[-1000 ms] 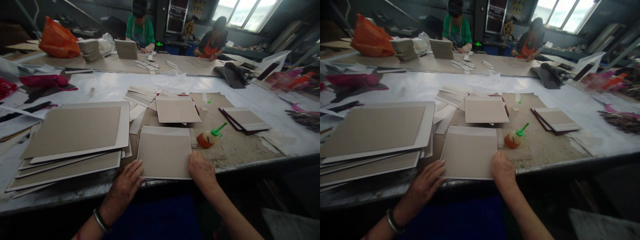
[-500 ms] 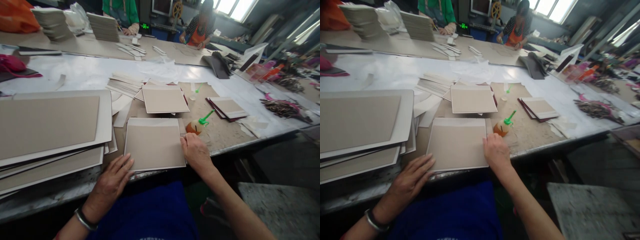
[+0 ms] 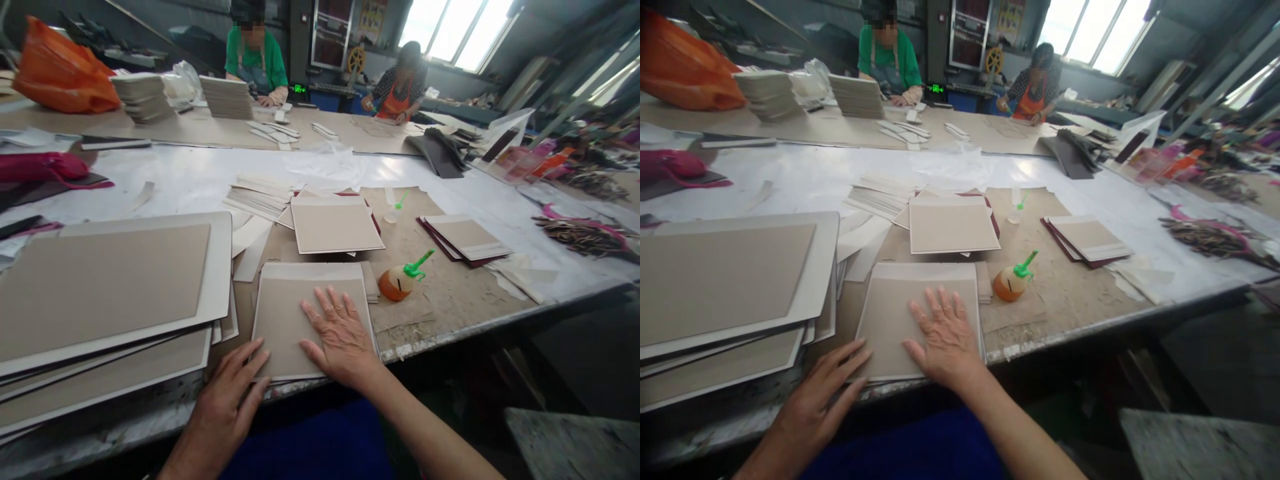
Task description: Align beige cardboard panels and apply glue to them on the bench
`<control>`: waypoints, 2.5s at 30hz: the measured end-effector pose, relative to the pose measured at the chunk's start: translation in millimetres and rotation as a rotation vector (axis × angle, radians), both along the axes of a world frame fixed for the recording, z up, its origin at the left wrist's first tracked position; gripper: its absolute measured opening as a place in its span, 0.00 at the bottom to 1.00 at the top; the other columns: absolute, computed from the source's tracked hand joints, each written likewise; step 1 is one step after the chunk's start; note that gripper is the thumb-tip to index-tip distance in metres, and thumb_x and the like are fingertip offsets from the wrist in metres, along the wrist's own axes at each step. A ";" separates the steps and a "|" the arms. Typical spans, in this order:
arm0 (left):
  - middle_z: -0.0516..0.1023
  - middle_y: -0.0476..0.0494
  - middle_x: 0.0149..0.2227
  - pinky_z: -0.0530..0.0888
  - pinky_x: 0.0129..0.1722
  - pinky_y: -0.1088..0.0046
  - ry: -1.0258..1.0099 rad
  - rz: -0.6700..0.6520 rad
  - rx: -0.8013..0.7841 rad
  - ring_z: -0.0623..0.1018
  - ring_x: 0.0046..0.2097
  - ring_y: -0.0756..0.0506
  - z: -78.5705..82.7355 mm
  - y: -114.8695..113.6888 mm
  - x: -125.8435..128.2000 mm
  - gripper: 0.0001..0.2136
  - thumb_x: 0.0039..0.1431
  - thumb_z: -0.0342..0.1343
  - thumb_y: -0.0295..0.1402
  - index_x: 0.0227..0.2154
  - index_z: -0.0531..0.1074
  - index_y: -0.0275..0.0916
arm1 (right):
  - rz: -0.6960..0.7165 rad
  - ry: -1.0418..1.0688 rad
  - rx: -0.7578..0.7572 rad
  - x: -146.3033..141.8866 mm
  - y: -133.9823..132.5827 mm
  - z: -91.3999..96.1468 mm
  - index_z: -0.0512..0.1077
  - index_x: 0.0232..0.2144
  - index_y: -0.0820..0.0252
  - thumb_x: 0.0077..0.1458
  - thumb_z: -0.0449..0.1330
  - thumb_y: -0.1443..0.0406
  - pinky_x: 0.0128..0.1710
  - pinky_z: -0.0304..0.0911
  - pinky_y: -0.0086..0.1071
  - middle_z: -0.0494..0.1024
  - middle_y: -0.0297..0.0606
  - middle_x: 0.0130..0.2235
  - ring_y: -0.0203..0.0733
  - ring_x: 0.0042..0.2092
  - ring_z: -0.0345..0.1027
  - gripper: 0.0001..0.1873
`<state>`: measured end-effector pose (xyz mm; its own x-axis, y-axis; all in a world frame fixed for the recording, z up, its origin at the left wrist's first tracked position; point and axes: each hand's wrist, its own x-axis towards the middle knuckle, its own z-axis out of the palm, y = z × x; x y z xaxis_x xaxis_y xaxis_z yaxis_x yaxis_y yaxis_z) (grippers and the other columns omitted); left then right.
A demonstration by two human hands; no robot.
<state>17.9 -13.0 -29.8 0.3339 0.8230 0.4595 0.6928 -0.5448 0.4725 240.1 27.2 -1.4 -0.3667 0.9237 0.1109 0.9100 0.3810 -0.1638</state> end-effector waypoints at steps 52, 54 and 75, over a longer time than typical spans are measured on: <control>0.76 0.40 0.43 0.74 0.39 0.70 -1.346 0.097 -1.236 0.76 0.43 0.42 58.5 -27.7 48.1 0.23 0.48 0.61 0.37 0.48 0.67 0.36 | -0.467 1.738 -0.728 60.9 -104.2 28.1 0.64 0.50 0.60 0.53 0.57 0.55 0.45 0.64 0.40 0.74 0.43 0.46 0.46 0.47 0.67 0.25; 0.76 0.39 0.43 0.75 0.39 0.70 -1.355 0.130 -1.203 0.76 0.43 0.41 55.5 -28.7 49.4 0.24 0.47 0.61 0.37 0.47 0.67 0.35 | -0.465 1.704 -0.678 58.6 -104.0 26.8 0.65 0.49 0.60 0.52 0.58 0.55 0.45 0.64 0.40 0.75 0.42 0.45 0.47 0.48 0.67 0.25; 0.77 0.40 0.41 0.74 0.39 0.70 -1.368 0.140 -1.124 0.76 0.42 0.43 44.8 -22.7 43.9 0.19 0.49 0.60 0.37 0.44 0.68 0.35 | -0.587 1.592 -0.655 49.1 -89.1 11.7 0.65 0.48 0.58 0.47 0.60 0.53 0.34 0.68 0.36 0.76 0.39 0.42 0.45 0.40 0.70 0.27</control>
